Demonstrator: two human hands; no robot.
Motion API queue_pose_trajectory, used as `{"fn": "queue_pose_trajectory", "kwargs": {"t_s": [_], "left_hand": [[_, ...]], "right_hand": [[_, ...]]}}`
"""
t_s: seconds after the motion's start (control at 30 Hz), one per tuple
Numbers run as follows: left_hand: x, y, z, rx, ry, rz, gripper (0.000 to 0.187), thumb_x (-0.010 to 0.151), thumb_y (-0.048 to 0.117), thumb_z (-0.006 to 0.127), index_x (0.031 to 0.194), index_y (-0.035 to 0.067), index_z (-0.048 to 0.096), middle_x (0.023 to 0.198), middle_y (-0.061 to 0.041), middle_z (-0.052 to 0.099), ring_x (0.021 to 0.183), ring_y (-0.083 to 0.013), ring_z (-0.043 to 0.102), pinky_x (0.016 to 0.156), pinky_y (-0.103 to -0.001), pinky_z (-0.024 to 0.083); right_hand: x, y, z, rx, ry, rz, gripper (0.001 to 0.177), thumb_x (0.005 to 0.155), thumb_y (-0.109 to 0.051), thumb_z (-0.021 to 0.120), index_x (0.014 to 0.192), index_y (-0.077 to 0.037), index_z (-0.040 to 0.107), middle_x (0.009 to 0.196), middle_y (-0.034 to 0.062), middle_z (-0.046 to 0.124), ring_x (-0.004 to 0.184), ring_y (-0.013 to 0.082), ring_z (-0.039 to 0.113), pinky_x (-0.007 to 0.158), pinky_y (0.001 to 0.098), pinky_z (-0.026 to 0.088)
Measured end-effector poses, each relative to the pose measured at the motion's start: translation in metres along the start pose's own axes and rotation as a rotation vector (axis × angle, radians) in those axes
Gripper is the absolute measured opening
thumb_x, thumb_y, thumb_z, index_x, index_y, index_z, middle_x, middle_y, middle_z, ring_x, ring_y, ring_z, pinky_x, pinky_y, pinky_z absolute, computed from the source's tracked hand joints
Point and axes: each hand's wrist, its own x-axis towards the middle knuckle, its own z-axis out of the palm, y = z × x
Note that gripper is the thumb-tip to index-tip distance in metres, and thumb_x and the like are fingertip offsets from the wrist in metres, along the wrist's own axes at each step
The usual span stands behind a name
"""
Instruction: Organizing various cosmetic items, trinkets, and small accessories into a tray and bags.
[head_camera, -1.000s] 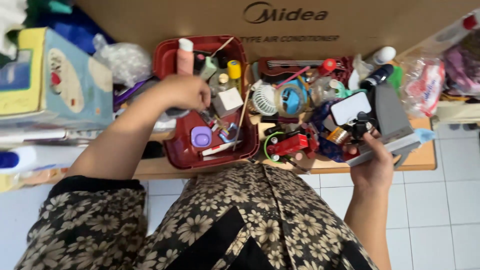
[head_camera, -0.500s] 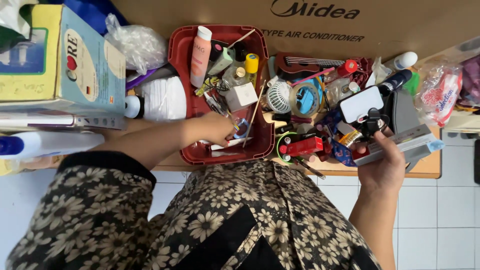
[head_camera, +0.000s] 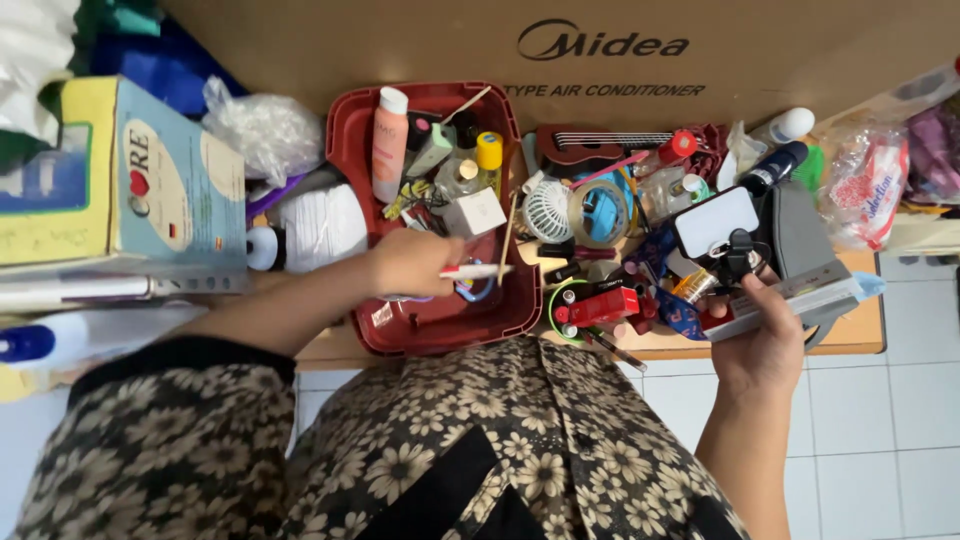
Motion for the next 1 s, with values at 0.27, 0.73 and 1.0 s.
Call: {"fn": "queue_pose_trajectory", "kwargs": {"t_s": [0.27, 0.73, 1.0], "left_hand": [[-0.023, 0.056, -0.084, -0.467, 0.134, 0.159, 0.033, 0.083, 0.038, 0.073, 0.110, 0.020, 0.071, 0.083, -0.008, 0.075, 0.077, -0.0324, 0.071, 0.063, -0.045, 0.053], [0.040, 0.145, -0.073, 0.439, 0.374, 0.666, 0.011, 0.079, 0.020, 0.067, 0.086, 0.021, 0.074, 0.095, -0.001, 0.064, 0.090, -0.0227, 0.068, 0.073, -0.041, 0.051], [0.040, 0.155, -0.075, 0.567, 0.269, 0.756, 0.011, 0.085, 0.021, 0.064, 0.084, 0.021, 0.074, 0.094, 0.002, 0.064, 0.093, -0.0196, 0.067, 0.075, -0.038, 0.051]], "right_hand": [[0.004, 0.004, -0.015, 0.028, 0.069, -0.058, 0.028, 0.092, -0.007, 0.068, 0.119, -0.004, 0.062, 0.099, 0.0061, 0.065, 0.067, 0.0217, 0.060, 0.067, 0.0358, 0.051], [-0.023, -0.013, -0.029, 0.036, 0.134, -0.099, 0.026, 0.091, -0.010, 0.065, 0.115, -0.001, 0.065, 0.093, 0.0082, 0.066, 0.065, 0.0199, 0.060, 0.067, 0.0389, 0.055], [-0.023, -0.010, -0.042, 0.064, 0.142, -0.100, 0.023, 0.093, -0.009, 0.065, 0.114, -0.001, 0.063, 0.098, 0.0079, 0.067, 0.066, 0.0212, 0.060, 0.068, 0.0380, 0.053]]}}
